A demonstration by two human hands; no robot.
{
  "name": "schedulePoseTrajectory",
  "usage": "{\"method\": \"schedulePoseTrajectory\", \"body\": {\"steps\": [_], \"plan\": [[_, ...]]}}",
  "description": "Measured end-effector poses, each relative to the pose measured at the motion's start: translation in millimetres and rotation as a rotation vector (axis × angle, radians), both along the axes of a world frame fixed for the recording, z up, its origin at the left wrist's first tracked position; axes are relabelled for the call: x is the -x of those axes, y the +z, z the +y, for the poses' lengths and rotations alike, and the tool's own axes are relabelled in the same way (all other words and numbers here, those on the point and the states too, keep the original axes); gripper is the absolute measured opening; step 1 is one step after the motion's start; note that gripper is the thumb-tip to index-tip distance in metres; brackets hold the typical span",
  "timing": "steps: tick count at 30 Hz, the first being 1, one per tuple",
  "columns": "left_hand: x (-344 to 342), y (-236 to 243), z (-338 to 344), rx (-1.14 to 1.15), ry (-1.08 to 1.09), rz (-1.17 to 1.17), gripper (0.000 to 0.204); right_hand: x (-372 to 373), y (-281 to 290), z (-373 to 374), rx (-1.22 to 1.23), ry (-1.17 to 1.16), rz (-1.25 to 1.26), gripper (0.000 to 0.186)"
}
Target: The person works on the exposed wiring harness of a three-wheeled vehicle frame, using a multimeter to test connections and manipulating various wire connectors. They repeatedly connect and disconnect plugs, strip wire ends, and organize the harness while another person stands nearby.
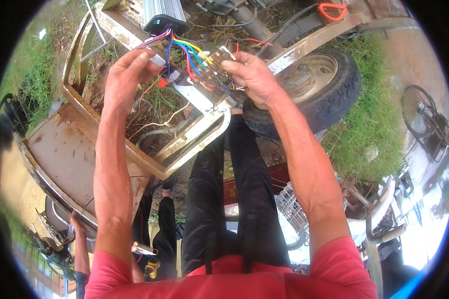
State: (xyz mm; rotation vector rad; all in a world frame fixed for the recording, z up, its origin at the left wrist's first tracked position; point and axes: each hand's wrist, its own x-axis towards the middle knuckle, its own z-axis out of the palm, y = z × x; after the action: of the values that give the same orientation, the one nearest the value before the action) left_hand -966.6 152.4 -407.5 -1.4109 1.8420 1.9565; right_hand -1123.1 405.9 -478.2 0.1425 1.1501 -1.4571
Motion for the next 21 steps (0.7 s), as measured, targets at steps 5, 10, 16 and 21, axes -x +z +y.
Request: {"method": "schedulePoseTrajectory", "body": {"steps": [5, 10, 16, 21], "plan": [[-3.8, -0.8, -12.8, -0.119, 0.015, -0.01, 0.025, 1.1, 1.8, -1.0, 0.014, 0.012, -0.017, 0.028], [-6.1, -1.2, -27.3, -0.258, -0.015, -0.013, 0.022, 0.5, -2.6, 1.3, 0.0, 0.011, -0.001, 0.029], [-15.6, -9.9, -23.5, -0.173, -0.003, 0.157, 0.019, -0.9, 0.6, -1.2, -0.01, 0.016, 0.01, 0.027], [-22.2, -22.5, -16.6, -0.285, 0.08, 0.362, 0.022, -0.3, -2.4, 0.2, -0.021, -0.004, 0.017, 0.03]]}}
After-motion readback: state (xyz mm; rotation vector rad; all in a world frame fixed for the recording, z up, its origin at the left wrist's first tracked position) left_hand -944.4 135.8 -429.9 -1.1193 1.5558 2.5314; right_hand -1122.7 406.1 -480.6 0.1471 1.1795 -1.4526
